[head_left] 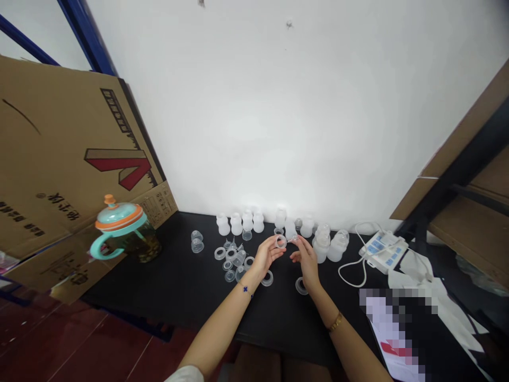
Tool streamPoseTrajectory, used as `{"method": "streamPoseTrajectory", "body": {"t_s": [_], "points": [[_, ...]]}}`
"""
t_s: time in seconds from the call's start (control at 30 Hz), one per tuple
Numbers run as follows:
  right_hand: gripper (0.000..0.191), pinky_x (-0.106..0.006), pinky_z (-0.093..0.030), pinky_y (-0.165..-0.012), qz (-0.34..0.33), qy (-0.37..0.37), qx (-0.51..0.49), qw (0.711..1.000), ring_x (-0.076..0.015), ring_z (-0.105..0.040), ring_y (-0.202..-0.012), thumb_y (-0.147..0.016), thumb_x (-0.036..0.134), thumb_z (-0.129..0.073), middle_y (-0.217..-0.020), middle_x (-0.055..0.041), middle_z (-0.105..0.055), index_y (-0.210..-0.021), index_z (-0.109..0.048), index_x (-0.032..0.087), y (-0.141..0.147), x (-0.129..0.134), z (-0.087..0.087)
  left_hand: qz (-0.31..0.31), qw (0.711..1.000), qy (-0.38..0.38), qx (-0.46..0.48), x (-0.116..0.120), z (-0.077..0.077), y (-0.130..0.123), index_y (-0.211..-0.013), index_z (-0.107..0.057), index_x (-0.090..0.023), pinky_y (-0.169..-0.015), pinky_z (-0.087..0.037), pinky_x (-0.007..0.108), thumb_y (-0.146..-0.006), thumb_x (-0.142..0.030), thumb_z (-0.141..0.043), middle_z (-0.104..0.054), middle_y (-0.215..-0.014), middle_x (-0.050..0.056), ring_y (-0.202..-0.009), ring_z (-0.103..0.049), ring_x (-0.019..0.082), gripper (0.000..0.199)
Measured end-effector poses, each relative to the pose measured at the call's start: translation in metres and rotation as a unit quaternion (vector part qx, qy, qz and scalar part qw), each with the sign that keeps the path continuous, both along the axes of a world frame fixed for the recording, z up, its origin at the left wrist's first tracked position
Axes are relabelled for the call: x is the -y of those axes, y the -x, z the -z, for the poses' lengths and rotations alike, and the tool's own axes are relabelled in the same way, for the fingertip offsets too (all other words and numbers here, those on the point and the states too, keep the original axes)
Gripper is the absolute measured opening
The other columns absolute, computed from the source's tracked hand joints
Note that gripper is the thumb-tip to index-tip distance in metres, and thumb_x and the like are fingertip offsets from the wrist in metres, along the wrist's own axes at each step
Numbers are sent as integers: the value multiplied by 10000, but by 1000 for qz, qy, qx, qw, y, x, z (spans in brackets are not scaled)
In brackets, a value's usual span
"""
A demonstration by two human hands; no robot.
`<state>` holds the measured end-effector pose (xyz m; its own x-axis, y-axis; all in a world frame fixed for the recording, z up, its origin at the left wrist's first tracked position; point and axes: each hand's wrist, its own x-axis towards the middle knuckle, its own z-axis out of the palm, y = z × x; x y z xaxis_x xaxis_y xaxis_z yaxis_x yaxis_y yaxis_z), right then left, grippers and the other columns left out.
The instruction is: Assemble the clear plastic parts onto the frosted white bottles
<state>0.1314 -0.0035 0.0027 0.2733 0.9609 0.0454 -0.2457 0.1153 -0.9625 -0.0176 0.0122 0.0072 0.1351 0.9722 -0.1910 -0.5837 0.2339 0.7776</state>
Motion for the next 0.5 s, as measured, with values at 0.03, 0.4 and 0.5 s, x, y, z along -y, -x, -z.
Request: {"method": "streamPoseTrajectory", "body": {"t_s": [0.03,0.4,0.5], "points": [[597,-275,-493,-487,0,-1,4,1000,-147,-649,-560,-767,613,-732,-1095,-77,-766,-1220,-713,225,0,0,-1,4,1000,0,2,0,0,0,-1148,-698,-139,-745,-570,294,-830,-325,-702,-774,-1024,136,-783,-756,208,369],[576,-286,-496,-528,-14,-12,36,999,-132,-621,-583,-747,565,-793,-1154,-96,-756,-1202,-746,214,3,6,-6,30,999,7,13,-1,2,-1,-1048,-718,-119,-732,-581,289,-861,-293,-661,-779,-1010,150,-759,-754,197,262],[583,-293,-496,-527,-21,-26,40,999,-129,-615,-583,-750,559,-795,-1255,-108,-725,-1224,-738,225,3,6,-4,39,999,1,14,-2,4,-1,-1046,-727,-107,-737,-582,285,-873,-281,-646,-775,-1046,163,-758,-754,195,259]]}}
